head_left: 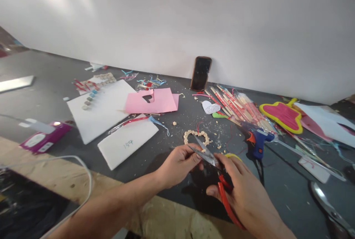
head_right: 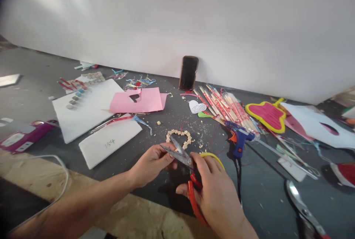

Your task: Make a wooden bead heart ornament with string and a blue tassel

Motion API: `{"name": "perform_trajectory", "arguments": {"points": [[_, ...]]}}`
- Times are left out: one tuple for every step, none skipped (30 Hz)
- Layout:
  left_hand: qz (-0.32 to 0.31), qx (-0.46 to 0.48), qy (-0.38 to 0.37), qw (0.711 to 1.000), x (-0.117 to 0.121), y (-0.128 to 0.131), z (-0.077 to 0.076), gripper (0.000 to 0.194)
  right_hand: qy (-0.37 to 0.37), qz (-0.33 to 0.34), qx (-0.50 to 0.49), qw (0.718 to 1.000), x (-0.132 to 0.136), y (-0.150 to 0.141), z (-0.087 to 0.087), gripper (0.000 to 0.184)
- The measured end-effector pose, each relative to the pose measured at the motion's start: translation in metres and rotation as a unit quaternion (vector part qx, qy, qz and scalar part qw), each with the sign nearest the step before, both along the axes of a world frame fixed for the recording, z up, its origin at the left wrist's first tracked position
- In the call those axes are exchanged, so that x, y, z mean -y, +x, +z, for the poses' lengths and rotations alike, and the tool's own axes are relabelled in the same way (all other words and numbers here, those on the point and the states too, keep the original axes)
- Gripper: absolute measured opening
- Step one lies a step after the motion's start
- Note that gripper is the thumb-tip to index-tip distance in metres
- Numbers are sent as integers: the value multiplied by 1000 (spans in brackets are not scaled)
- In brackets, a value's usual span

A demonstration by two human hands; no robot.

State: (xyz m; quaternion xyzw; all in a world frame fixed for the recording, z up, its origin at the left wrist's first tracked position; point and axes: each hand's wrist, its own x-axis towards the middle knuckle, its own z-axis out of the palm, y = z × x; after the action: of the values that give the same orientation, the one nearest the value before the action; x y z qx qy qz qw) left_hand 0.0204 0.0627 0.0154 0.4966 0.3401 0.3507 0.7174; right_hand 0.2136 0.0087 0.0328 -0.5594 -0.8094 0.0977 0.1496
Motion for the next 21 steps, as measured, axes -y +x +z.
{"name": "perform_trajectory", "arguments": {"points": [[-4, -5, 8, 1000, 0, -1, 0, 36, 10, 4, 5, 1000, 1, -1, 0, 62], [-7, -10, 15, 1000, 0, -1, 0, 36, 16, 7, 10, 1000, 1, -1, 0, 61], [-10, -15, 20, 1000, 0, -2, 1, 36, 21, 8, 15, 1000, 2, -2, 0, 60], [-12, -19, 23, 999, 0, -3, 1, 36, 25, 7, 19, 999, 3, -3, -1, 59], [-13, -24, 27, 999, 0, -3, 1, 36, 28, 7, 23, 999, 3, -4, -1, 58], [-13, -27, 32, 999, 0, -4, 2, 36, 32, 5, 27, 999, 4, -5, -2, 57], [-13, -30, 38, 999, -1, -4, 2, 37, 37, 5, 30, 999, 4, -6, -2, 57], [-14, -33, 45, 998, -1, -5, 2, 37, 44, 5, 34, 998, 4, -6, -3, 57], [-13, -36, 50, 998, -1, -5, 2, 38, 55, 6, 38, 998, 4, -7, -4, 56], [-14, -39, 53, 998, -1, -5, 2, 38, 66, 7, 43, 997, 4, -7, -4, 54], [-15, -42, 54, 998, 0, -5, 2, 39, 78, 7, 49, 996, 3, -7, -4, 52], [-15, -45, 50, 998, 0, -5, 2, 39, 89, 6, 54, 995, 3, -7, -4, 50], [-15, -47, 46, 998, 1, -5, 2, 40, 96, 5, 59, 994, 3, -7, -4, 48], [-13, -51, 42, 998, 1, -5, 2, 40, 100, 3, 64, 993, 3, -7, -4, 46], [-11, -55, 40, 998, 2, -5, 2, 41, 101, 1, 68, 993, 3, -7, -4, 45], [-8, -60, 40, 997, 2, -5, 2, 41, 101, -2, 70, 992, 3, -7, -3, 44], [-6, -64, 42, 997, 2, -5, 1, 41, 99, -4, 72, 992, 3, -6, -3, 44], [-4, -67, 43, 997, 2, -5, 1, 41, 95, -7, 72, 993, 3, -6, -3, 43], [-2, -66, 42, 997, 2, -5, 1, 41, 88, -11, 72, 993, 3, -6, -2, 43], [2, -59, 34, 998, 1, -4, 1, 39, 79, -14, 70, 994, 3, -6, -2, 43], [8, -49, 21, 999, 2, -3, 1, 37, 68, -18, 68, 995, 3, -6, -1, 44]]}}
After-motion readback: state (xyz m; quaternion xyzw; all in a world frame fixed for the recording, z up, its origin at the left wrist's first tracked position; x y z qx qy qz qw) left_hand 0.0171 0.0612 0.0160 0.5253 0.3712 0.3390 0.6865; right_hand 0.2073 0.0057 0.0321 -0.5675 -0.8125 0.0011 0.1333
